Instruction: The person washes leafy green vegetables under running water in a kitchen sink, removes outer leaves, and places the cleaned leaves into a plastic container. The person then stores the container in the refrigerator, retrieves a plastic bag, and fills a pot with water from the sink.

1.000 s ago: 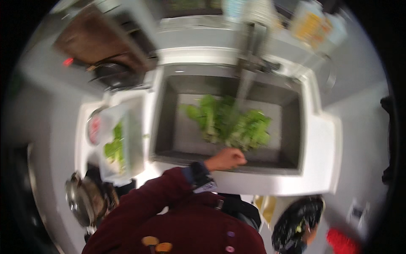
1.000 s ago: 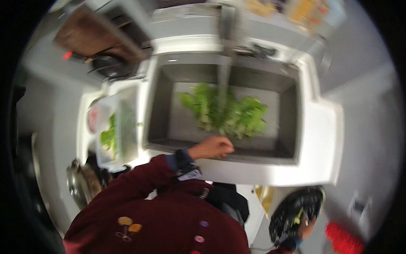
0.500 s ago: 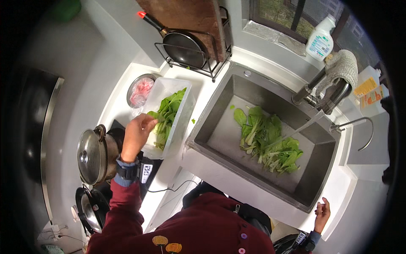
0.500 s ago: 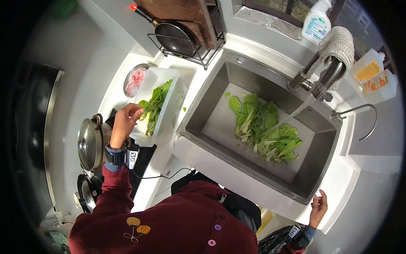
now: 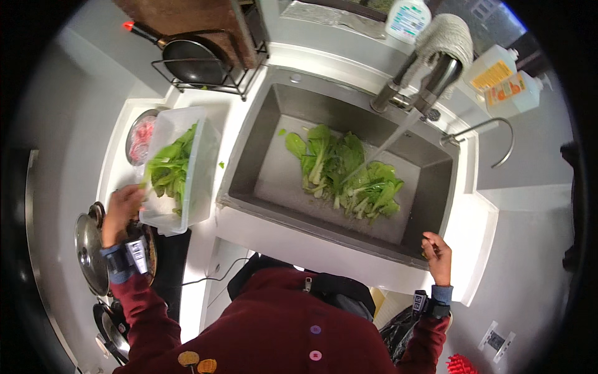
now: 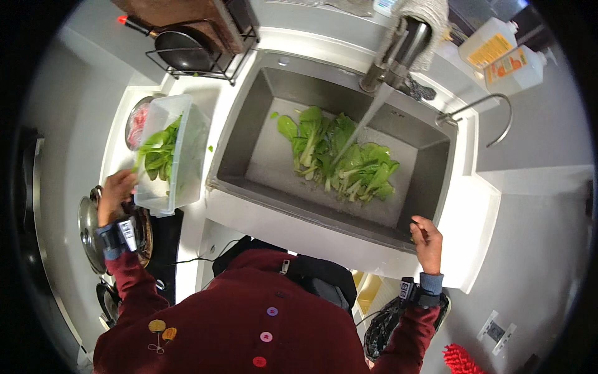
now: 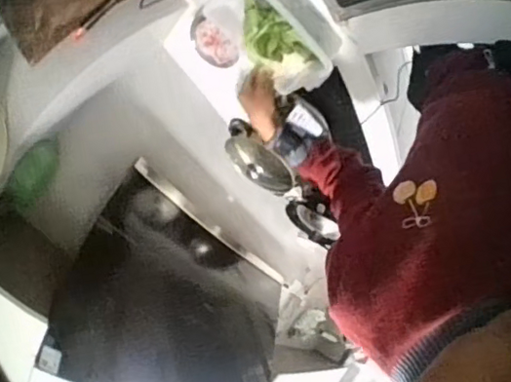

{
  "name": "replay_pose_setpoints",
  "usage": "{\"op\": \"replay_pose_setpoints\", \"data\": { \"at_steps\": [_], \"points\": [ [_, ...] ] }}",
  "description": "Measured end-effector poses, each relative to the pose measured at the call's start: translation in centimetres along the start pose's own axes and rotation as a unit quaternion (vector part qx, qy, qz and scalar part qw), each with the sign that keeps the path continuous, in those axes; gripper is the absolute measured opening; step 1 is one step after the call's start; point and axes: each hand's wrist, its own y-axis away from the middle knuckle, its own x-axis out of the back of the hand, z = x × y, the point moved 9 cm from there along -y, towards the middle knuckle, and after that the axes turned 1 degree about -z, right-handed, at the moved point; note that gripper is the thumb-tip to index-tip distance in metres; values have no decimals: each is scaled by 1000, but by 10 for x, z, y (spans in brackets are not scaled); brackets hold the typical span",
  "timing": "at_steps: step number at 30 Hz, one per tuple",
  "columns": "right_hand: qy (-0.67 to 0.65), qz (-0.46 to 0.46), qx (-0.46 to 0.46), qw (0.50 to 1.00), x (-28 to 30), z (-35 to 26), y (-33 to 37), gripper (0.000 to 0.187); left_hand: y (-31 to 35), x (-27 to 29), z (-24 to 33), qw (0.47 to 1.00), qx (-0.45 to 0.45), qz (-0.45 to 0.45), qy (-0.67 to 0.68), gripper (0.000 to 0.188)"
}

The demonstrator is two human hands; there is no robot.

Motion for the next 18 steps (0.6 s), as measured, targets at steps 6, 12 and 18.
{"op": "replay_pose_setpoints", "data": {
  "at_steps": [6, 12, 18],
  "points": [
    [44, -12, 7, 999, -17, -30, 2, 16, 49, 13, 83, 997, -24, 35, 57, 22],
    [63, -45, 219, 973, -48, -147, 4, 21, 67, -173, 174, 940, -173, -289, 62, 27],
    [247, -72, 404, 878, -102, -200, 11, 52, 92, -385, 219, 858, -223, -462, 21, 26]
  ]
}}
